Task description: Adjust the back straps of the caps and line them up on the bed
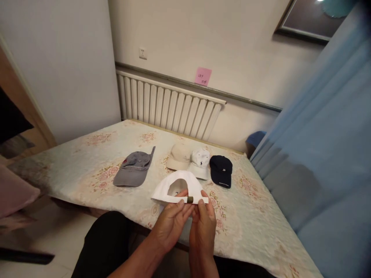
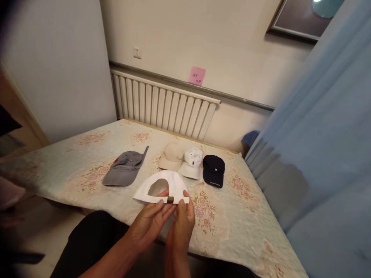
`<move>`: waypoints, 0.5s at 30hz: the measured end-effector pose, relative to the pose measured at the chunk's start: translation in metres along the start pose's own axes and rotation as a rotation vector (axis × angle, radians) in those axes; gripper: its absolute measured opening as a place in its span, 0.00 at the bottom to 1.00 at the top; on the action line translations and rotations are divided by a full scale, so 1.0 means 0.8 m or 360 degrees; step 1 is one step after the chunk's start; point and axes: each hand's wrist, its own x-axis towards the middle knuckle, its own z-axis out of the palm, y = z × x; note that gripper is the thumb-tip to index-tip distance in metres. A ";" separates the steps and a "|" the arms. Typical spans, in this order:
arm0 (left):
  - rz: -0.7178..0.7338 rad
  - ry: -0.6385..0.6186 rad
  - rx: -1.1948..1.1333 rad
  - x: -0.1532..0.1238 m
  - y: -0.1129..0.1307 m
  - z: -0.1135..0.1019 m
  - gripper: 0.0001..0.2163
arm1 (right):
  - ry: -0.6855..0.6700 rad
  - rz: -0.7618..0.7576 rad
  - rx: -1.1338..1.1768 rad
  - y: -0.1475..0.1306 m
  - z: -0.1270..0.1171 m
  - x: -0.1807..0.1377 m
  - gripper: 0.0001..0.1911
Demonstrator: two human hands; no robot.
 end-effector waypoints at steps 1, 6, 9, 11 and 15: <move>0.0021 0.0065 0.0049 -0.001 -0.002 0.003 0.20 | -0.0003 0.0000 -0.0007 0.003 0.000 -0.001 0.28; 0.0183 0.0280 0.0325 -0.005 -0.006 0.013 0.14 | 0.0027 0.0003 -0.0057 0.011 0.002 -0.005 0.28; 0.0217 0.0354 0.0517 -0.006 -0.005 0.014 0.13 | 0.0014 0.0045 -0.0056 0.015 0.005 -0.010 0.29; 0.0228 0.0386 0.0594 -0.005 -0.005 0.013 0.12 | -0.0042 0.0108 -0.0028 0.017 0.006 -0.013 0.29; 0.0272 0.0375 0.0699 -0.003 -0.004 0.010 0.11 | -0.0083 0.0178 0.0053 0.017 0.007 -0.014 0.30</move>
